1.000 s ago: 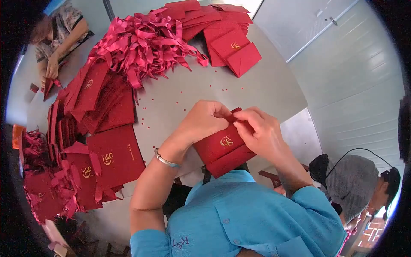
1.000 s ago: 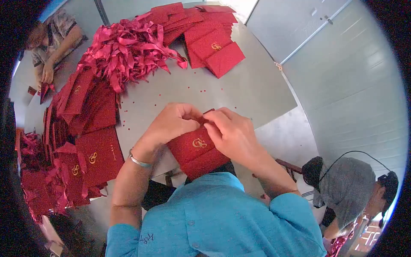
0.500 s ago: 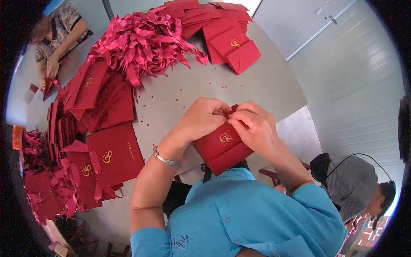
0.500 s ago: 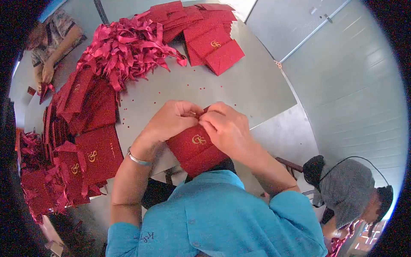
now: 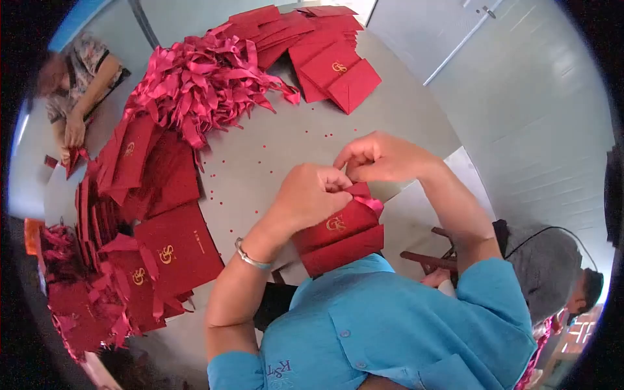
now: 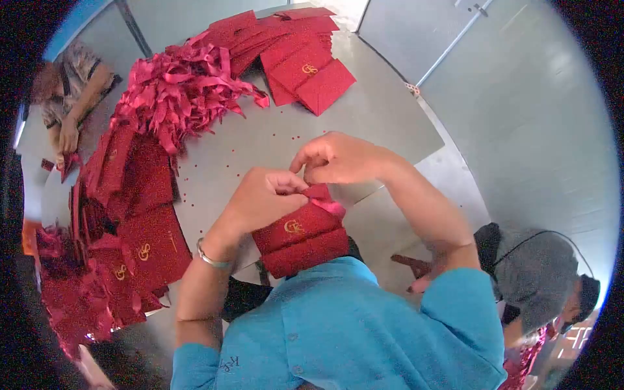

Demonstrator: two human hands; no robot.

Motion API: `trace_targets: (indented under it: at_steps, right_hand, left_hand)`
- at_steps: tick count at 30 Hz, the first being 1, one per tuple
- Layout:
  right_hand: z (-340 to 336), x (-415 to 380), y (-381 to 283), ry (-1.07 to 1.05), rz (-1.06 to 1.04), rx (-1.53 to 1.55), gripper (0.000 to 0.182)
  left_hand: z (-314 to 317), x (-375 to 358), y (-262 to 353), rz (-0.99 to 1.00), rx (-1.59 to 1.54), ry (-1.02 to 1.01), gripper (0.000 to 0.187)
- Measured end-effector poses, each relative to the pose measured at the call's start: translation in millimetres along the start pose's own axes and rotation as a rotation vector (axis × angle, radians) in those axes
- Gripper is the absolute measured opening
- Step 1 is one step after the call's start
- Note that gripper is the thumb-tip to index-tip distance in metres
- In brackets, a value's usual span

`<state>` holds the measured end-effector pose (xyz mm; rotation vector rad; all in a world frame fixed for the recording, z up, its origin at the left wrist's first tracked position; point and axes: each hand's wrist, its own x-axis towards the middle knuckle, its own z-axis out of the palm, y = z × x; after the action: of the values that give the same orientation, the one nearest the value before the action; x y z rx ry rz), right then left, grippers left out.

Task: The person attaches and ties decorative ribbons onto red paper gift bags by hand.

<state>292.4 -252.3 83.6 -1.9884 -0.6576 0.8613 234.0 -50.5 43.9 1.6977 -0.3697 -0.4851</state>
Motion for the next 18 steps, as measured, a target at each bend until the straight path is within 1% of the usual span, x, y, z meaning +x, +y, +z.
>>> trace_targets:
  at_steps: [1,2,3,4,5,7,8,10,11,13,15,17,18]
  right_hand:
    - [-3.0,3.2,0.8,-0.112,0.033,0.020,0.030]
    - [-5.5,6.6,0.5,-0.095,0.025,0.035,0.030]
    - [-6.7,10.5,-3.1,-0.202,0.059,-0.061,0.032]
    - [-7.5,14.0,-4.5,-0.310,0.095,-0.157,0.034]
    - [-7.7,18.0,-2.2,-0.291,0.094,-0.139,0.034]
    - [-6.7,26.2,4.9,-0.496,0.047,-0.069,0.033]
    - [-6.4,28.9,7.8,-0.479,0.043,-0.058,0.033]
    - [-6.3,33.7,13.2,-0.579,0.107,0.019,0.031]
    - [-5.0,34.1,15.9,-0.571,0.101,0.027,0.031]
    - [-1.2,34.6,21.2,-0.521,0.183,0.113,0.029]
    - [2.9,34.8,27.9,-0.488,0.217,0.159,0.028]
    - [8.4,33.9,35.1,-0.460,0.260,0.204,0.028]
    - [12.0,32.7,36.3,-0.379,0.295,0.240,0.029]
  left_hand:
    - [4.3,-1.5,2.2,0.029,0.159,0.048,0.017]
    - [7.2,-3.0,3.6,0.059,0.318,0.094,0.016]
    - [9.1,-4.0,4.0,0.056,0.333,0.074,0.016]
    - [11.5,-4.2,4.1,0.117,0.406,0.110,0.016]
    - [13.9,-4.5,4.4,0.182,0.477,0.143,0.016]
    - [15.5,-5.7,6.0,0.153,0.479,0.107,0.016]
    - [15.5,-5.7,7.4,0.121,0.469,0.099,0.016]
    - [15.6,-6.4,11.8,0.121,0.491,0.084,0.013]
    - [15.2,-6.7,13.0,0.118,0.502,0.082,0.011]
    - [14.1,-5.4,11.1,0.120,0.486,0.064,0.012]
    - [12.7,-3.5,5.1,0.118,0.463,0.047,0.012]
    - [10.5,-0.2,-4.4,0.097,0.335,0.014,0.011]
    - [9.6,0.8,-6.3,0.093,0.331,0.010,0.011]
